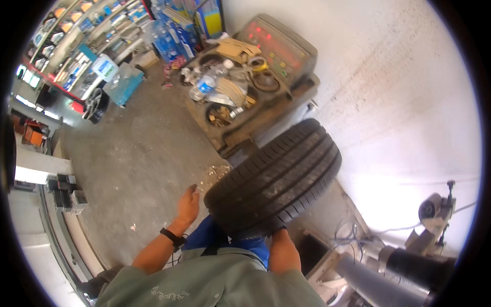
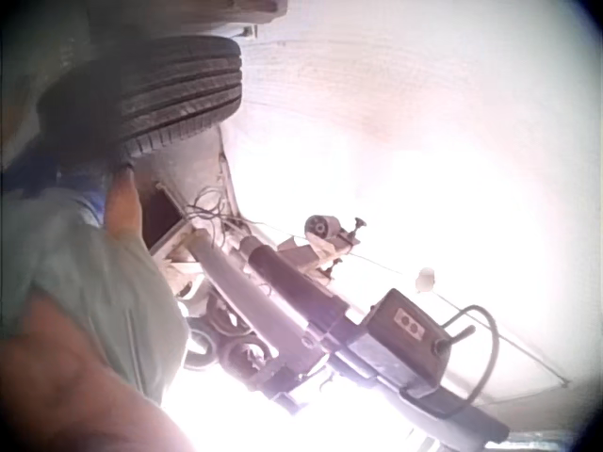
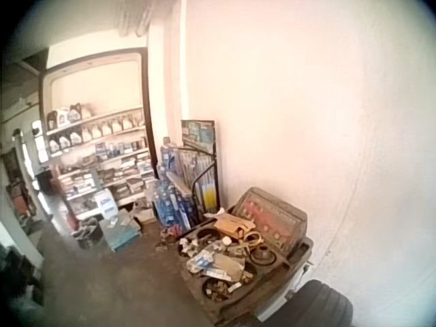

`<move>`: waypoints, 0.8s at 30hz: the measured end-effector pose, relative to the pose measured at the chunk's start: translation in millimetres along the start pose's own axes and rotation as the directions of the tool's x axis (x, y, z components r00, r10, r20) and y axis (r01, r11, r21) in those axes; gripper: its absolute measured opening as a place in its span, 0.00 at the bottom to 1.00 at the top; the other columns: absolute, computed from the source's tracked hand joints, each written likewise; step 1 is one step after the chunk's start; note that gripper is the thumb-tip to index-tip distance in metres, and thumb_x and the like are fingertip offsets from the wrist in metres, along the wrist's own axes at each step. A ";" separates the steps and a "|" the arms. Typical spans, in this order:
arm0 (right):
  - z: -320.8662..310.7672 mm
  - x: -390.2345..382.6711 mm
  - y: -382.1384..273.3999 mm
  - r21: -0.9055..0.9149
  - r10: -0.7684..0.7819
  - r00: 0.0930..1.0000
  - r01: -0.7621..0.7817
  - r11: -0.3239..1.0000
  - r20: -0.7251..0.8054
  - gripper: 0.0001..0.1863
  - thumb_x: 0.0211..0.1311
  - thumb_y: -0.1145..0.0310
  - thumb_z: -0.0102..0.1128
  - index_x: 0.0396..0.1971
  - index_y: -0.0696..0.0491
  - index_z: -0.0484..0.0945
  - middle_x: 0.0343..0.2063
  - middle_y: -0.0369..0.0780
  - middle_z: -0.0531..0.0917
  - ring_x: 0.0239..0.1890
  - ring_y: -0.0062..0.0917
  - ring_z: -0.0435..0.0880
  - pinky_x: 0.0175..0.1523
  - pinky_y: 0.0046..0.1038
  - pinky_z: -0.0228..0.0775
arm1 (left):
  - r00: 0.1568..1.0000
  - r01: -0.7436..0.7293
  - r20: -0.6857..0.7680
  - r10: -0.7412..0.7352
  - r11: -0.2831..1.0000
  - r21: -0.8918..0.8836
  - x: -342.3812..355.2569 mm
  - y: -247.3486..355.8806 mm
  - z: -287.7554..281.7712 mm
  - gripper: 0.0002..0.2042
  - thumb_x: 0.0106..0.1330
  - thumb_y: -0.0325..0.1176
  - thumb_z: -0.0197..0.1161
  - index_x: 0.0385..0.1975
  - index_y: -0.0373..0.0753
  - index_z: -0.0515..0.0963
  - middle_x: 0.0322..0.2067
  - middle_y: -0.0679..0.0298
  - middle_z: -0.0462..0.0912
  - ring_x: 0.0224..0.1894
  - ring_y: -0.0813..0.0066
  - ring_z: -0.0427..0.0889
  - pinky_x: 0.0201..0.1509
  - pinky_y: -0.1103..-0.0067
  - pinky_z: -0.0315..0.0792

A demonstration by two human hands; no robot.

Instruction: The person places a tire onto a wheel balancer machine, secures it with a locking nut, and then adds small weights to the rim after the machine provides a reading.

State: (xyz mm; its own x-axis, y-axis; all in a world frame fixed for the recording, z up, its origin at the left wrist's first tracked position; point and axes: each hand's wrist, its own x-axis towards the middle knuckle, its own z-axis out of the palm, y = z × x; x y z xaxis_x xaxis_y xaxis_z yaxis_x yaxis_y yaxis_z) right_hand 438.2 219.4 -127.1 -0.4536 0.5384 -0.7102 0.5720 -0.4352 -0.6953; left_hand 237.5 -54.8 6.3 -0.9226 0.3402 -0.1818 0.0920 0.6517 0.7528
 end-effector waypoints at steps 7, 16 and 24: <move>11.2 -11.8 9.5 -0.013 0.048 0.998 -0.047 0.999 0.028 0.35 0.62 0.45 0.48 0.61 0.53 0.60 0.53 0.45 0.73 0.54 0.30 0.72 0.56 0.33 0.64 | 0.949 -0.297 -0.125 0.288 0.954 -0.052 11.0 107.4 43.2 0.17 0.67 0.36 0.51 0.50 0.32 0.75 0.42 0.46 0.81 0.45 0.44 0.79 0.50 0.61 0.72; 15.2 0.2 17.9 -0.013 0.042 0.999 -0.042 0.999 0.020 0.36 0.62 0.44 0.48 0.62 0.53 0.59 0.54 0.45 0.72 0.55 0.30 0.71 0.57 0.34 0.63 | 0.918 -0.366 -0.182 0.354 0.930 -0.042 6.9 96.0 41.0 0.17 0.61 0.30 0.49 0.48 0.34 0.76 0.40 0.49 0.80 0.42 0.46 0.78 0.48 0.62 0.72; 8.1 -5.0 -13.5 -0.059 -0.003 1.000 0.002 0.998 -0.021 0.36 0.62 0.44 0.47 0.63 0.53 0.58 0.55 0.45 0.72 0.56 0.30 0.71 0.58 0.34 0.63 | 0.960 -0.267 -0.153 0.234 0.930 -0.251 4.7 -5.0 54.1 0.16 0.62 0.29 0.47 0.47 0.33 0.75 0.37 0.44 0.79 0.41 0.41 0.77 0.48 0.62 0.71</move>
State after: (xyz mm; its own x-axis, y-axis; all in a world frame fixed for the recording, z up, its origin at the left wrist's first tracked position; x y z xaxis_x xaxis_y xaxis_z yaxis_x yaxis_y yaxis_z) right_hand 427.3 216.7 -115.1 -0.4410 0.5551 -0.7053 0.6103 -0.3907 -0.6891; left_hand 252.9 -19.8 -32.5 -0.9217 0.3751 0.0987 0.2377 0.3453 0.9079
